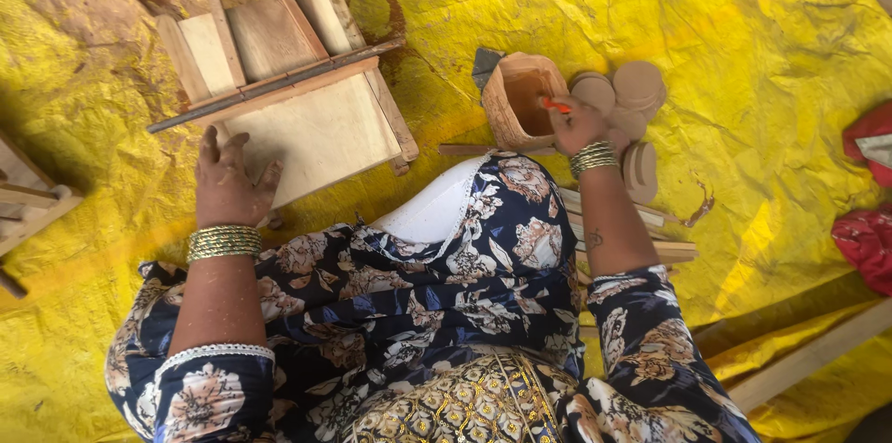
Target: The person sits on the ground holding a small wooden chair-shaped furniture piece, sands its surfaces with a sanding block, repositions it to sand different edges, then dips a brush into a container and applies a brown coating to the wood surfaces with the brush.
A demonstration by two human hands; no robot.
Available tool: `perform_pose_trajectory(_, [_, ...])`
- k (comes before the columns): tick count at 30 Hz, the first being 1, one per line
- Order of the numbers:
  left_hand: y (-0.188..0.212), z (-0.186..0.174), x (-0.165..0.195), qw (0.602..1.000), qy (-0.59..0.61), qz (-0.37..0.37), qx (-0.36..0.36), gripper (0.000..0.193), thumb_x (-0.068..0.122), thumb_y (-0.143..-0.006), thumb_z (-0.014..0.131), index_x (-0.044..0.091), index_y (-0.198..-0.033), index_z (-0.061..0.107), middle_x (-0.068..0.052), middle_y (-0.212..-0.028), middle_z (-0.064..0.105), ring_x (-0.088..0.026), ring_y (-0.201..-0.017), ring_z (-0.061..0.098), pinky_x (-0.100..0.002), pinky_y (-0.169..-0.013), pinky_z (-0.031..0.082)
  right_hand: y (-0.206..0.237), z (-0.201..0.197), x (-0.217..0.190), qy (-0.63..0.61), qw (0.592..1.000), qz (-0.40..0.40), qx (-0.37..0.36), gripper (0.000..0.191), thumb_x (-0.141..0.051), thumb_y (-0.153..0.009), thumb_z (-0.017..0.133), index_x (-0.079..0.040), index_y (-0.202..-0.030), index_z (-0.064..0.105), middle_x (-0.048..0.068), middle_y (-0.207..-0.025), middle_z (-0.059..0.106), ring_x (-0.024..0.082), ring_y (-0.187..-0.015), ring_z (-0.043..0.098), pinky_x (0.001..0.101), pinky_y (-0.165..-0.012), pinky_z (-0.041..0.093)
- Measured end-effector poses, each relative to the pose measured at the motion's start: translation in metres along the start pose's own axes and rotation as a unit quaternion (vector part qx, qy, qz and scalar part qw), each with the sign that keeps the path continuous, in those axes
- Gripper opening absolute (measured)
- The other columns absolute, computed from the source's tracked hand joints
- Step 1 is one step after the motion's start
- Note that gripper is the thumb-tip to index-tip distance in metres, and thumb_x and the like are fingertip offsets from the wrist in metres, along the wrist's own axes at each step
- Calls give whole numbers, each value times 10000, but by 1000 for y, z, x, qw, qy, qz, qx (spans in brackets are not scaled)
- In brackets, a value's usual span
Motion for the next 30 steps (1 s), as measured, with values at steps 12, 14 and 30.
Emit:
perform_pose_trajectory(12, [-2,4,-1,999,-28,6,-29,687,369,-849,812,83,-1427,575,-276,-1624,284,-496,-1422,392,-537,-1135,396,-10,1,56,-308,944,48,-108,141,-72,-989,602,22,-1042,693,132,-900,758,151,-843,787,290,-738,588])
perform_pose_trajectory(14, [-2,5,0,999,-35,3,-32,706,377,-843,811,85,-1437,565,-285,-1622,272,-509,-1420,383,-540,-1132,393,-9,-12,49,-143,989,-18,-14,129,-43,-973,660,19,-1054,740,148,-925,775,157,-811,728,287,-748,564])
perform_pose_trajectory(30, [2,1,11,994,-75,-10,-75,833,492,-839,780,115,-1516,473,-298,-1646,180,-535,-1430,341,-543,-1140,388,-2,15,63,-391,917,17,-75,187,0,-975,579,35,-1102,712,119,-907,757,135,-768,687,245,-705,520])
Point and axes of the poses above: each hand's wrist, its own y-axis away from the middle knuckle, its own z-axis out of the palm, x = y × z, the point moved 3 cm from there along -y, towards the middle knuckle
